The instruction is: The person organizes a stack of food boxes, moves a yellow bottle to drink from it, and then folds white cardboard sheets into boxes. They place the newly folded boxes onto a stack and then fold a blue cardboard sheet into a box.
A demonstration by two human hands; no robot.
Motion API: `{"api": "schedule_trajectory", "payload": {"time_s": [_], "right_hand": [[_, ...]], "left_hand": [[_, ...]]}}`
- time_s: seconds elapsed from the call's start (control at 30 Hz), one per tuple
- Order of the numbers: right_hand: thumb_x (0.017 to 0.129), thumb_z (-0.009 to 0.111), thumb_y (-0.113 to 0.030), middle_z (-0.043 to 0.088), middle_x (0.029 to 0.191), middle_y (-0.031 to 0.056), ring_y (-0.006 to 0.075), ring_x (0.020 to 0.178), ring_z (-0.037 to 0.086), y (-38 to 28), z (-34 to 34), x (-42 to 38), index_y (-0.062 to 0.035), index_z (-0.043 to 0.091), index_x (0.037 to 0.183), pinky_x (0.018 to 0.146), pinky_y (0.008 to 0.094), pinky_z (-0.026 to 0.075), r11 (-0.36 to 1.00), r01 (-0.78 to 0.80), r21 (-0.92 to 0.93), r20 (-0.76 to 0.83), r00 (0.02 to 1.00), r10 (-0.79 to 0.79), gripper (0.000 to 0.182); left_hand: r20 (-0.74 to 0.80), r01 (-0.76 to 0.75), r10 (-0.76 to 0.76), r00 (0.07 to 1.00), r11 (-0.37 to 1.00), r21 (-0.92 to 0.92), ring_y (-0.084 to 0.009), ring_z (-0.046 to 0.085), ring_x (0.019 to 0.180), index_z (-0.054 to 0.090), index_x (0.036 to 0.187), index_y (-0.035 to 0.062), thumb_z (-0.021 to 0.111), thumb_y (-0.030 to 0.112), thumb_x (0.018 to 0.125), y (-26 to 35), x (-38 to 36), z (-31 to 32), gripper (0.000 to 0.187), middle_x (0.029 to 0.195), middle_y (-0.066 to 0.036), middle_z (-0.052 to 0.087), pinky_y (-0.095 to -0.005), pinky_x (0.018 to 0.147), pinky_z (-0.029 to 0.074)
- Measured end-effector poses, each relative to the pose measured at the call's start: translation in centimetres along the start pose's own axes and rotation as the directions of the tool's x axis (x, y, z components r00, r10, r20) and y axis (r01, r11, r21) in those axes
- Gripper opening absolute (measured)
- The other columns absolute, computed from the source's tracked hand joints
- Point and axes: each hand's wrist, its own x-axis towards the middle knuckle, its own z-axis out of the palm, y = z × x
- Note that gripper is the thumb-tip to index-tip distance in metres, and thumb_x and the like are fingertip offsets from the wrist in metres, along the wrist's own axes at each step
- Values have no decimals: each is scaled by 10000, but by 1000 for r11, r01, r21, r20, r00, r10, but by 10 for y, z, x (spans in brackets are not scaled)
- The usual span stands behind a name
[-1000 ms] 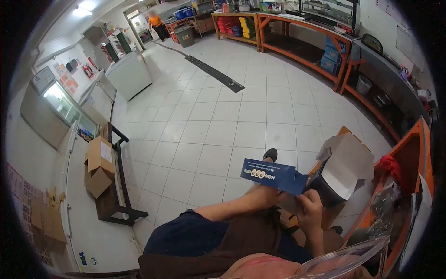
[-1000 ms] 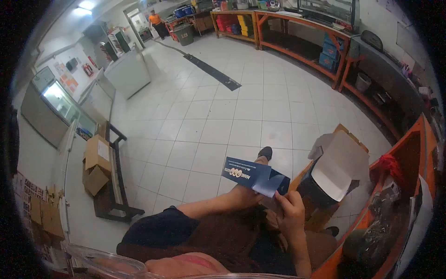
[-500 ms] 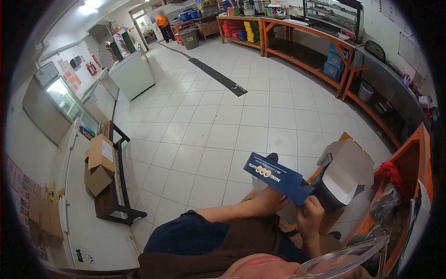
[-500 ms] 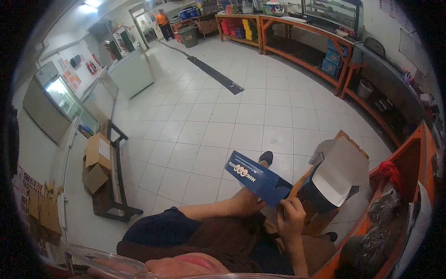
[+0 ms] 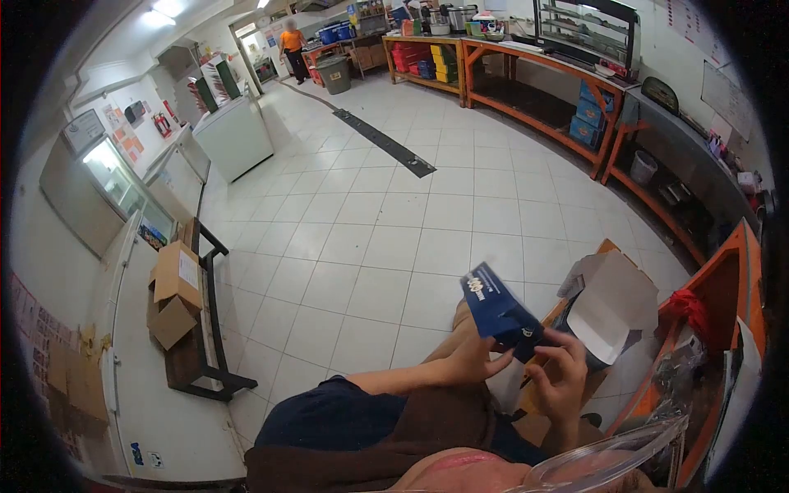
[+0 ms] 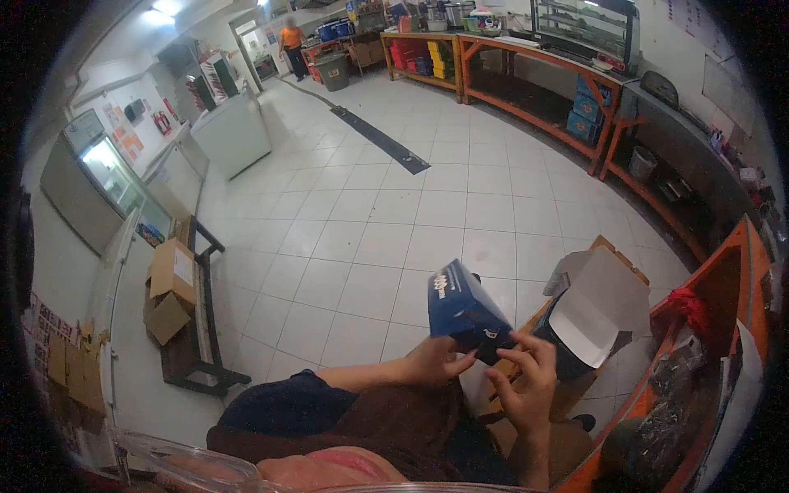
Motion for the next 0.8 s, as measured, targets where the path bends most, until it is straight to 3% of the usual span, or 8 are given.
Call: {"api": "schedule_trajectory", "payload": {"time_s": [0.07, 0.17, 0.27, 0.37, 0.47, 0.5, 0.63, 0.8], "right_hand": [[667, 799, -98, 571, 1174, 176, 332, 1077, 562, -22, -10, 10, -33, 632, 926, 917, 413, 456, 937, 133, -322, 42, 991, -126, 315], [593, 814, -54, 513, 1274, 173, 364, 1157, 519, 7, 1, 1, -58, 588, 922, 955, 440, 446, 988, 128, -82, 40, 991, -125, 399], [551, 807, -1, 507, 1293, 181, 368, 1217, 483, 22, 0, -6, -56, 550, 895, 986, 454, 426, 982, 177, -62, 38, 984, -175, 433], [537, 786, 24, 493, 1320, 185, 362, 1244, 465, 24, -9, -10, -59, 565, 913, 988, 447, 427, 992, 128, -21, 54, 990, -127, 444], [527, 781, 28, 503, 1314, 182, 362, 1240, 469, 26, -14, -11, -62, 573, 922, 986, 437, 430, 991, 129, -27, 68, 990, -127, 455], [525, 780, 30, 506, 1312, 180, 362, 1239, 470, 27, -16, -10, -63, 576, 924, 987, 433, 430, 991, 134, -30, 76, 988, -131, 458], [517, 791, 17, 513, 1309, 178, 355, 1223, 488, 28, -14, -12, -57, 595, 904, 980, 418, 437, 992, 127, 21, 159, 979, -128, 441], [504, 811, -1, 509, 1317, 174, 332, 1214, 503, 29, -10, -13, -61, 619, 890, 974, 408, 442, 990, 111, 89, 199, 972, -127, 435]], "left_hand": [[94, 55, -47, 994, 995, -84, -253, 628, 942, 590, 1075, 6, 617, 58, 826, -12, -1, -3, 256, 981, -154, 620, -304, 752, 517], [61, -87, 107, 992, 959, -271, -274, 608, 958, 568, 1102, 5, 642, 77, 815, -5, -4, 4, 304, 1060, -148, 587, -346, 784, 506], [113, -542, 541, 833, 761, 357, -278, 571, 1016, 505, 1177, 2, 666, 122, 809, 3, 0, -12, 419, 1140, -149, 552, -388, 836, 472], [-115, -511, 564, 818, 804, 305, -267, 547, 962, 480, 1164, 22, 710, 140, 770, -13, 1, -15, 472, 1063, -134, 545, -393, 814, 446], [-356, -732, 817, 455, 570, 373, -231, 513, 903, 494, 1088, 58, 757, 135, 726, -14, 8, -21, 454, 972, -108, 513, -347, 757, 434], [-459, -712, 791, 405, 588, 384, -204, 483, 846, 503, 1029, 102, 809, 160, 681, -15, 11, -19, 467, 909, -84, 472, -320, 716, 420], [-151, -674, 818, 555, 549, 495, -285, 516, 1035, 576, 1124, 165, 794, 256, 701, 11, 13, -47, 484, 1101, -118, 520, -466, 884, 411], [276, -747, 697, 662, 643, 170, -305, 416, 1277, 614, 1196, 195, 748, 247, 753, 20, 22, -55, 466, 1312, -130, 504, -524, 1065, 304]]}}
